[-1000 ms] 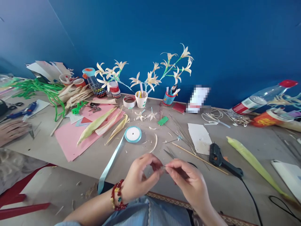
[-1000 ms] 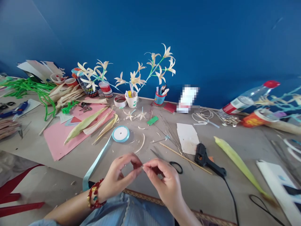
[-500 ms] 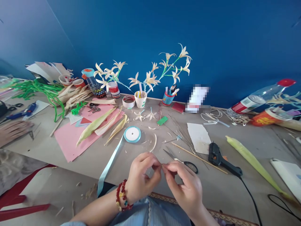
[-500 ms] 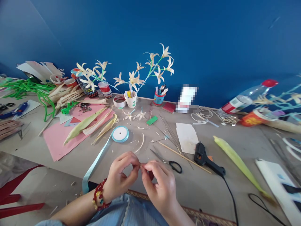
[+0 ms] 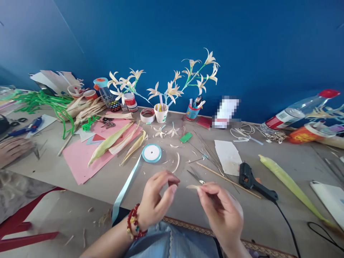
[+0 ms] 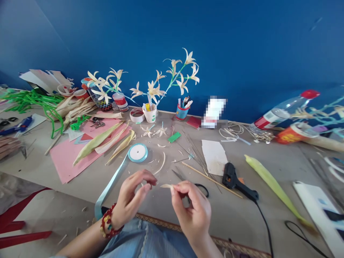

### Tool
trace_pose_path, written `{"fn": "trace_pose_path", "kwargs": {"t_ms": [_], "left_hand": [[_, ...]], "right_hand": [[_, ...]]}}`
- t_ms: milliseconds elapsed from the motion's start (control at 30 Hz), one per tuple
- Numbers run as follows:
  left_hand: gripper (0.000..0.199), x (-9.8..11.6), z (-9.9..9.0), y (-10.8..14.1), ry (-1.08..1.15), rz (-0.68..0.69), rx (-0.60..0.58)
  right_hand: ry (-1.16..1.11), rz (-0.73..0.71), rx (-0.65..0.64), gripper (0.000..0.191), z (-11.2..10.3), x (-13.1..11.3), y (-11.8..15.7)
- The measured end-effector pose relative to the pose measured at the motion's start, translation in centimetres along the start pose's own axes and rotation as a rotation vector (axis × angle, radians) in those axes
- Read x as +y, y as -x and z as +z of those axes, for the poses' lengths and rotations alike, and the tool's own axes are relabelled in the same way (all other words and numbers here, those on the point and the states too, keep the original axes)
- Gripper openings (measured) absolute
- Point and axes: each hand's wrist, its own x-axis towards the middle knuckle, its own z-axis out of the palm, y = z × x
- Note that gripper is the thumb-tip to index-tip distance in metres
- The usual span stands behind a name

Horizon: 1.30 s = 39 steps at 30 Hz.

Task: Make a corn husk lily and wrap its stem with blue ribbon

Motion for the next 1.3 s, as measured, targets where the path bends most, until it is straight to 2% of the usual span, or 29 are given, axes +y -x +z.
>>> {"fn": "trace_pose_path", "kwargs": {"t_ms": [67,167,233,367,567,800,967,1167,1300], "left_hand": [[0.009,0.7,0.4,-0.1,0.002,0.060,-0.038],[0.003,1.2,1.2,-0.5,-0.067,0.115,0.003],[0.012,1.2,1.4,-0.6,-0.107,0.136,0.024],[0.014,0.8,1.4,-0.6,-0.190,0.221,0.006],[0.019,0.7,1.3,-0.1,-0.237,0.289,0.020],[0.019,0.7,1.4,0.1,-0.276,0.304,0.032],[0.021,0.2,1.2,0.4,-0.284,0.278,0.098],[0.020,0.5,1.3,0.3,-0.273,0.285,0.077],[0.019,0.7,1.2,0.4,-0.274,0.289,0.090]], "right_hand": [[0.016,-0.005,-0.015,0.014,0.3,0.1,0.0],[0.009,-0.021,-0.043,0.014,0.6,-0.1,0.0],[0.033,-0.028,-0.088,0.013,0.5,-0.4,-0.2],[0.106,-0.068,-0.202,0.011,0.3,-0.8,-0.9],[0.145,-0.155,-0.212,0.016,0.5,-1.0,-1.4],[0.234,-0.134,-0.200,0.013,-0.9,-0.4,-1.6],[0.399,-0.129,-0.046,0.007,-2.4,0.7,-1.4],[0.189,-0.108,-0.244,0.012,-0.7,-0.9,-1.5],[0.203,-0.158,-0.207,0.013,-0.1,-0.9,-1.8]]}}
